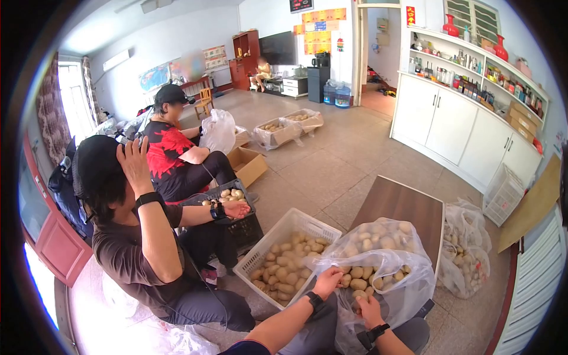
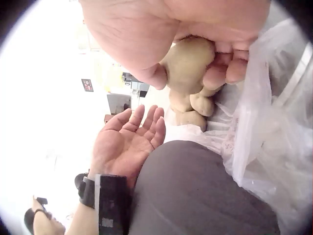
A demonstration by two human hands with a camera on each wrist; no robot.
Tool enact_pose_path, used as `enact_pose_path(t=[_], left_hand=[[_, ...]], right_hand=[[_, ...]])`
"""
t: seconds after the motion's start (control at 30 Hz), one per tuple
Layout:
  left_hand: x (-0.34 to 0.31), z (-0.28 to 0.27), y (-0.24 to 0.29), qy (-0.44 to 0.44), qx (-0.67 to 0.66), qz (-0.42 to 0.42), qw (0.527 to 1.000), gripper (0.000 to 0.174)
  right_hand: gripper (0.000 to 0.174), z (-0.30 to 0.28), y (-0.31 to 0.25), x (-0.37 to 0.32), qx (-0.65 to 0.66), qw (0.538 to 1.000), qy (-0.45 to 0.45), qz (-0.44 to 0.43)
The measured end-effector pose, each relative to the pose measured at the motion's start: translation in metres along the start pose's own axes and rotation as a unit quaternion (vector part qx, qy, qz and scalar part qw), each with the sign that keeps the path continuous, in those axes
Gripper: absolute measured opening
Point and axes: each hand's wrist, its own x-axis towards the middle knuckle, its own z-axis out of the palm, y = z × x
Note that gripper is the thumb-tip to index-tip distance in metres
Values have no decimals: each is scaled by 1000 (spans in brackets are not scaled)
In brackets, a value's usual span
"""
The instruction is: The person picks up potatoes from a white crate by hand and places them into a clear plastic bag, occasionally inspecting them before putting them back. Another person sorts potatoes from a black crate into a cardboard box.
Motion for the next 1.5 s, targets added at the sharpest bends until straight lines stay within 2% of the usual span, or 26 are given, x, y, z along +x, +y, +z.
enact_pose_path(t=[0.1,0.27,0.5,0.67,0.77,0.83,0.97,1.07,1.13,1.27,1.33,1.4,1.47,1.5], left_hand=[[-5,-5,1,-25,-67,6,997,21],[-9,-6,3,-26,-90,20,995,20],[-8,2,-6,-11,-41,30,999,19],[-11,4,-1,-15,-12,64,998,17],[-9,3,-2,-26,-28,50,998,16],[-10,1,-4,-53,50,47,996,21],[-16,6,-10,-81,49,53,994,23],[-14,6,-17,-116,64,93,987,26],[-13,6,-18,-143,29,119,982,28],[-22,7,1,-184,40,87,978,27],[-39,13,23,-153,-16,15,988,26],[-34,4,16,-147,6,10,989,29],[-32,1,13,-142,31,8,989,32],[-34,2,16,-105,-12,5,994,31]], right_hand=[[29,0,-1,-6,0,1000,2,-2],[30,2,-8,-15,23,1000,7,11],[32,-15,17,-25,25,1000,-15,10],[34,-16,4,-35,16,1000,-18,4],[33,-10,-5,-34,27,999,-8,15],[32,-2,-10,-29,39,999,-15,10],[28,12,-20,-19,71,996,-59,-2],[29,19,-23,-11,78,993,-83,5],[30,23,-29,-10,81,992,-96,6],[36,27,-40,-6,62,992,-101,38],[37,28,-42,-4,70,993,-93,37],[39,27,-37,3,77,993,-87,34],[35,19,-15,24,-16,1000,-12,-21],[35,13,-4,32,-13,1000,-11,-25]])
